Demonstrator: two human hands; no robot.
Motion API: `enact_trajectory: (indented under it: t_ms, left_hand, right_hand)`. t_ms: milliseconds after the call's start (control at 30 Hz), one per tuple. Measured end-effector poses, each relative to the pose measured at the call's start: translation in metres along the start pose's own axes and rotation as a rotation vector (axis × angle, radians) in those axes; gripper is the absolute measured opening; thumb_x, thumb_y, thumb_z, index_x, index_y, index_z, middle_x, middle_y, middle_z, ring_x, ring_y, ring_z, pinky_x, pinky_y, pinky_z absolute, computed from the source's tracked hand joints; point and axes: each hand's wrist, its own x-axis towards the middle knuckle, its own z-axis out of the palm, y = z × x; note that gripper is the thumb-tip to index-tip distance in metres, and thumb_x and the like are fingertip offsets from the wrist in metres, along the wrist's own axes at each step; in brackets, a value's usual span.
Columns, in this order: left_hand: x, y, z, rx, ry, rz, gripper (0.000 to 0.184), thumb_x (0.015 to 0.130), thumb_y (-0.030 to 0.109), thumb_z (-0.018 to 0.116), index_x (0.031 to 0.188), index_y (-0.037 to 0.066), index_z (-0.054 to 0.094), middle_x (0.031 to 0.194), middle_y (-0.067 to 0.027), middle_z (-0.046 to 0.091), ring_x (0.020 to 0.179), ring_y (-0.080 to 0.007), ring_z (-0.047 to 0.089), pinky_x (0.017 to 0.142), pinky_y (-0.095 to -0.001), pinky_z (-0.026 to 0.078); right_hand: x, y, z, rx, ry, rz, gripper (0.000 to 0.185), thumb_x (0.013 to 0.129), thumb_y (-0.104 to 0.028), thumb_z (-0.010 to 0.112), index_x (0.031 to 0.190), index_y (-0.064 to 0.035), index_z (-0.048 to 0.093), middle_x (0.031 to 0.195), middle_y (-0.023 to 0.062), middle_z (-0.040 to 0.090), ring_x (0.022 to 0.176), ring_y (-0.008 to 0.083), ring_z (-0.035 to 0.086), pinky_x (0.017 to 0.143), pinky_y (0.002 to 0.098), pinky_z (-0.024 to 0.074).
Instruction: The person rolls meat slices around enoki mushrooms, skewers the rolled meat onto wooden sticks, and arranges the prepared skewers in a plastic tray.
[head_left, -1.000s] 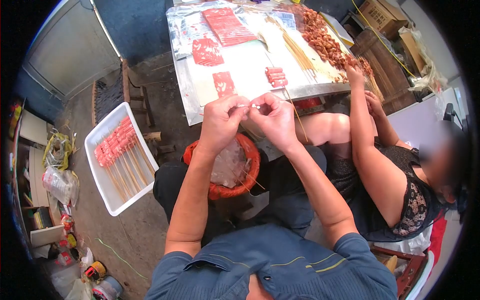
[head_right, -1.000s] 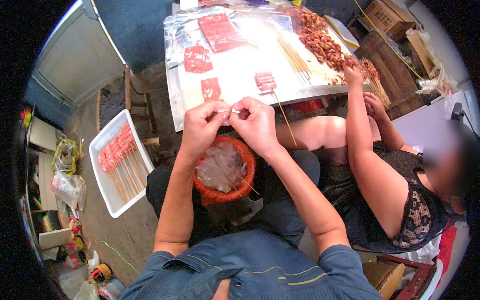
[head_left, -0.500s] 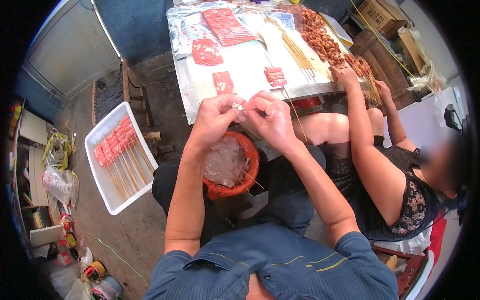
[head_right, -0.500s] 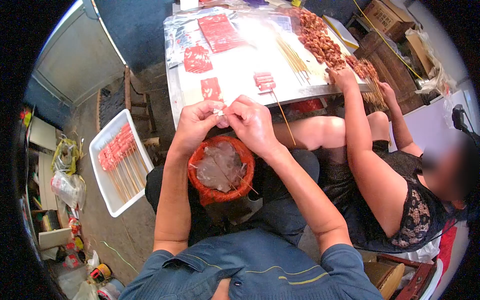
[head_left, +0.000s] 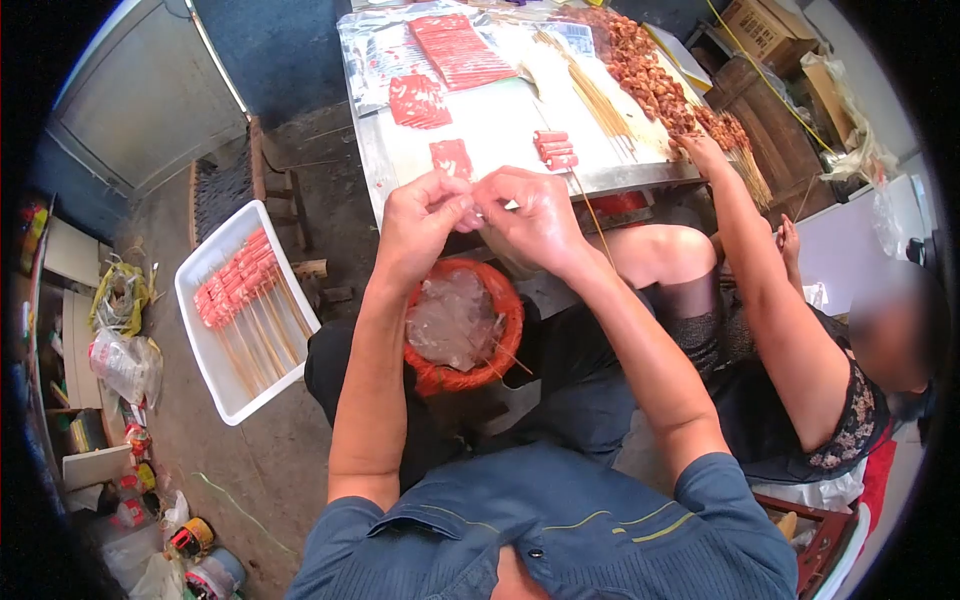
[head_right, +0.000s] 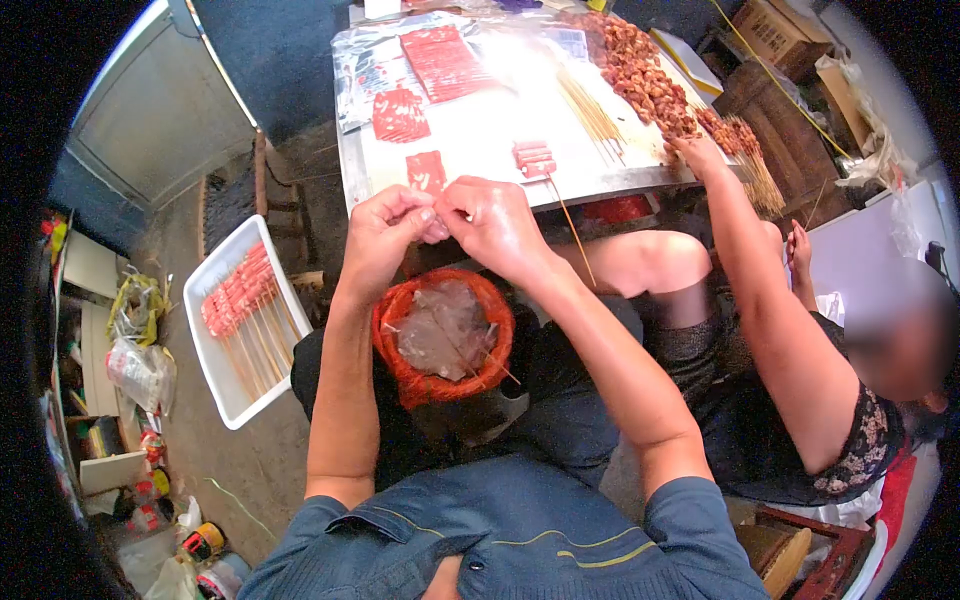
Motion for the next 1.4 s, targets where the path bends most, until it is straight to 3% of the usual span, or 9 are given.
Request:
enact_trajectory:
  t_ms: [100, 233, 300, 400, 467, 567, 900, 1133, 1400]
  left_hand:
    - [0.01, 0.001, -0.002, 0.19, 0.106, 0.097, 0.012, 0.089, 0.001, 0.064, 0.1, -0.004, 0.067, 0.084, -0.0053, 0.07, 0.075, -0.0097, 0.064, 0.07, -0.024, 0.052]
    - [0.02, -0.004, -0.009, 0.44, 0.181, 0.277, 0.009, 0.086, 0.0, 0.065, 0.095, -0.002, 0.069, 0.082, -0.0036, 0.069, 0.072, -0.0076, 0.062, 0.067, -0.0244, 0.05]
    - [0.019, -0.011, -0.013, 0.508, 0.197, 0.317, 0.009, 0.085, 0.0, 0.065, 0.093, -0.001, 0.069, 0.081, -0.004, 0.069, 0.071, -0.0077, 0.062, 0.065, -0.0251, 0.049]
    - [0.018, -0.02, -0.009, 0.739, 0.157, 0.401, 0.008, 0.083, 0.0, 0.065, 0.09, -0.002, 0.067, 0.08, -0.0099, 0.065, 0.071, -0.0181, 0.063, 0.066, -0.0298, 0.05]
    - [0.016, -0.017, -0.003, 0.849, 0.189, 0.497, 0.008, 0.078, 0.001, 0.066, 0.085, -0.001, 0.063, 0.079, -0.014, 0.059, 0.075, -0.0294, 0.06, 0.068, -0.0361, 0.049]
    - [0.015, -0.014, 0.0, 0.912, 0.178, 0.48, 0.01, 0.076, 0.003, 0.067, 0.081, -0.001, 0.06, 0.08, -0.0147, 0.056, 0.08, -0.0332, 0.057, 0.071, -0.0398, 0.048]
    - [0.007, -0.01, -0.003, 0.999, 0.132, 0.476, 0.009, 0.077, 0.006, 0.066, 0.08, -0.001, 0.062, 0.082, -0.0138, 0.057, 0.085, -0.0335, 0.057, 0.072, -0.042, 0.047]
    - [0.001, -0.006, -0.006, 0.968, 0.088, 0.44, 0.009, 0.075, 0.006, 0.066, 0.079, -0.001, 0.062, 0.084, -0.0141, 0.057, 0.086, -0.034, 0.057, 0.075, -0.0425, 0.047]
    - [0.004, -0.002, -0.016, 0.885, 0.025, 0.385, 0.011, 0.078, 0.009, 0.069, 0.083, -0.001, 0.068, 0.083, -0.0127, 0.059, 0.083, -0.0307, 0.058, 0.074, -0.0377, 0.047]
  right_hand:
    - [0.017, 0.011, 0.002, -0.091, -0.041, -0.031, 0.001, 0.084, 0.0, 0.067, 0.083, 0.0006, 0.066, 0.082, 0.0115, 0.069, 0.072, 0.0216, 0.068, 0.065, 0.0323, 0.0524]
    - [0.029, 0.01, 0.006, 0.008, -0.026, -0.008, 0.003, 0.084, -0.001, 0.066, 0.082, 0.0012, 0.066, 0.083, 0.0121, 0.069, 0.073, 0.0252, 0.068, 0.065, 0.0336, 0.052]
    - [0.024, 0.02, 0.011, -0.127, -0.06, -0.057, 0.004, 0.083, -0.002, 0.066, 0.081, 0.0009, 0.066, 0.083, 0.0123, 0.069, 0.075, 0.0288, 0.067, 0.067, 0.0354, 0.052]
    - [0.013, 0.029, 0.014, -0.151, -0.008, -0.181, 0.006, 0.078, -0.005, 0.066, 0.076, -0.0017, 0.061, 0.073, 0.0122, 0.062, 0.072, 0.0326, 0.062, 0.065, 0.0426, 0.0503]
    - [0.01, 0.03, 0.014, -0.161, 0.002, -0.199, 0.006, 0.077, -0.005, 0.067, 0.075, -0.0027, 0.061, 0.073, 0.0112, 0.063, 0.074, 0.0319, 0.062, 0.066, 0.0419, 0.0507]
    - [0.006, 0.034, 0.016, -0.178, 0.008, -0.209, 0.005, 0.075, -0.004, 0.067, 0.074, -0.0041, 0.061, 0.075, 0.0098, 0.064, 0.077, 0.0308, 0.062, 0.068, 0.0409, 0.0512]
    - [-0.013, 0.024, 0.02, -0.177, 0.047, -0.239, 0.014, 0.076, -0.002, 0.07, 0.09, -0.0013, 0.068, 0.093, 0.0105, 0.07, 0.083, 0.0298, 0.064, 0.073, 0.0376, 0.0532]
    - [-0.023, 0.015, 0.025, -0.196, 0.073, -0.249, 0.016, 0.073, -0.006, 0.07, 0.088, -0.0024, 0.067, 0.093, 0.0106, 0.069, 0.085, 0.0294, 0.063, 0.079, 0.0392, 0.0518]
    - [-0.017, 0.021, 0.023, -0.208, 0.052, -0.231, 0.009, 0.079, -0.006, 0.071, 0.088, -0.0031, 0.069, 0.088, 0.0092, 0.07, 0.08, 0.0284, 0.064, 0.071, 0.0378, 0.0521]
